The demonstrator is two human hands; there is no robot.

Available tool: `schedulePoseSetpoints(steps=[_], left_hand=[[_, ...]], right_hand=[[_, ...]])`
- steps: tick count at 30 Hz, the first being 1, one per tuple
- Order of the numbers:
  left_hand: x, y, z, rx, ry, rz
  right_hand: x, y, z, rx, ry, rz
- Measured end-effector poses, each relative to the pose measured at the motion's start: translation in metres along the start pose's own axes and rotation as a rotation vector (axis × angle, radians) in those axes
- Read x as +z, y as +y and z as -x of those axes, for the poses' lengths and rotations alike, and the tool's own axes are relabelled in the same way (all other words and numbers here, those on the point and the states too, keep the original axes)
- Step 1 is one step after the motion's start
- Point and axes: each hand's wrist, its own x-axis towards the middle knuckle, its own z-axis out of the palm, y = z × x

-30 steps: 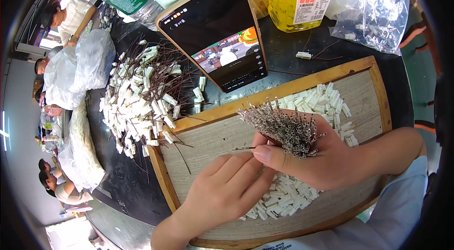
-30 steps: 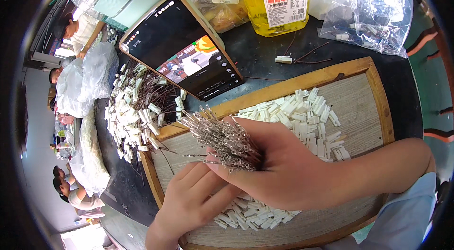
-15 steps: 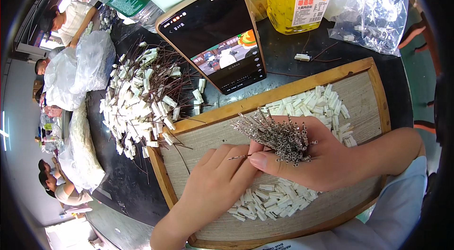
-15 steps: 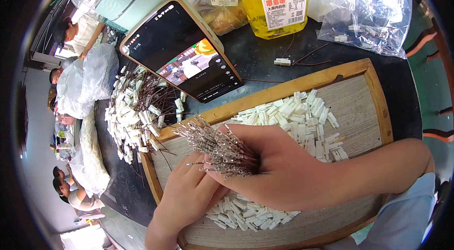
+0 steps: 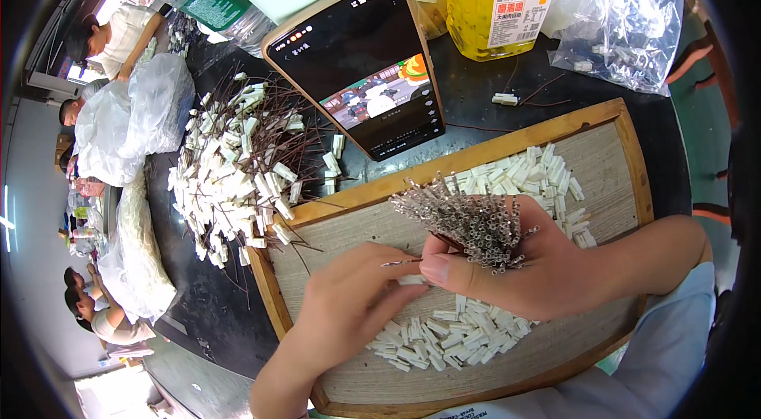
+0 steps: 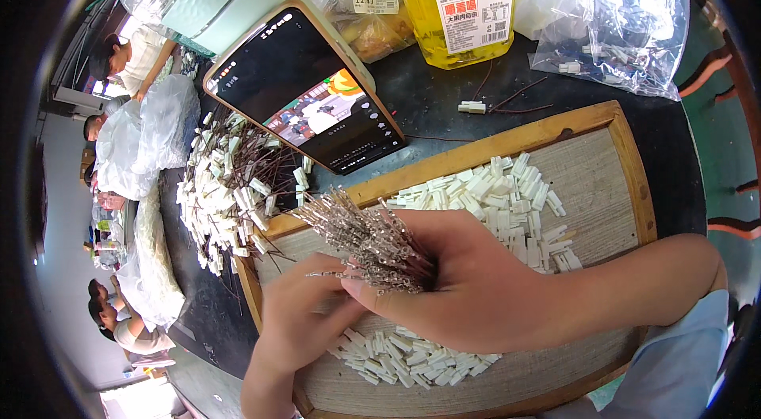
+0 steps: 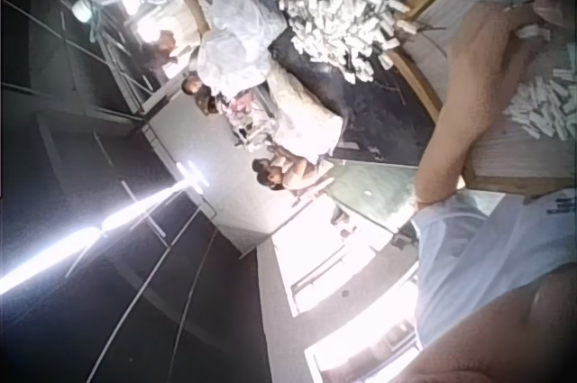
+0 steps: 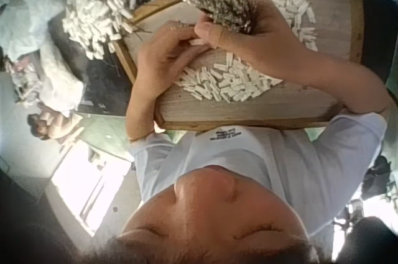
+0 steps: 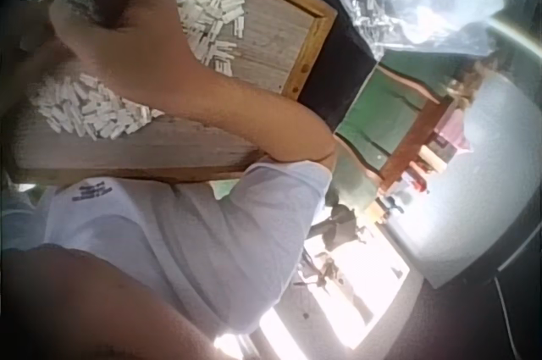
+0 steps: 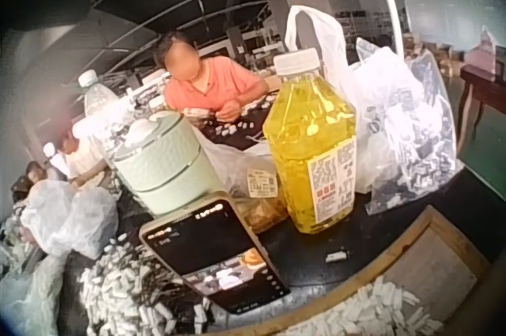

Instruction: The person assembles small plastic housings onto bundles of thin wires by hand at an industrial work table.

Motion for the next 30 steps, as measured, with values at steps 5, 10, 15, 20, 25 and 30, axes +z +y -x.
schedulePoseSetpoints(steps=[5, 10, 15, 20, 25, 30], left_hand=[[-0.007, -0.006, 0.011, -0.03, 0.344, 0.415], [-0.008, -0.003, 0.012, 0.033, 0.362, 0.429], [-0.008, -0.005, 0.012, 0.071, 0.366, 0.339], [-0.011, 0.0, 0.008, 0.116, 0.293, 0.292], [-0.014, 0.011, 0.01, 0.121, 0.212, 0.257], [-0.028, 0.003, 0.006, 0.162, 0.237, 0.169]], right_hand=[[0.002, -0.008, 0.005, 0.006, 0.015, 0.027], [0.001, -0.005, 0.004, -0.013, -0.043, 0.037], [0.005, -0.007, 0.005, -0.009, 0.046, 0.078], [0.003, 0.003, 0.003, -0.144, 0.007, 0.154], [-0.002, 0.001, 0.003, -0.117, -0.179, 0.181], [0.006, 0.009, 0.001, -0.235, -0.029, 0.108]])
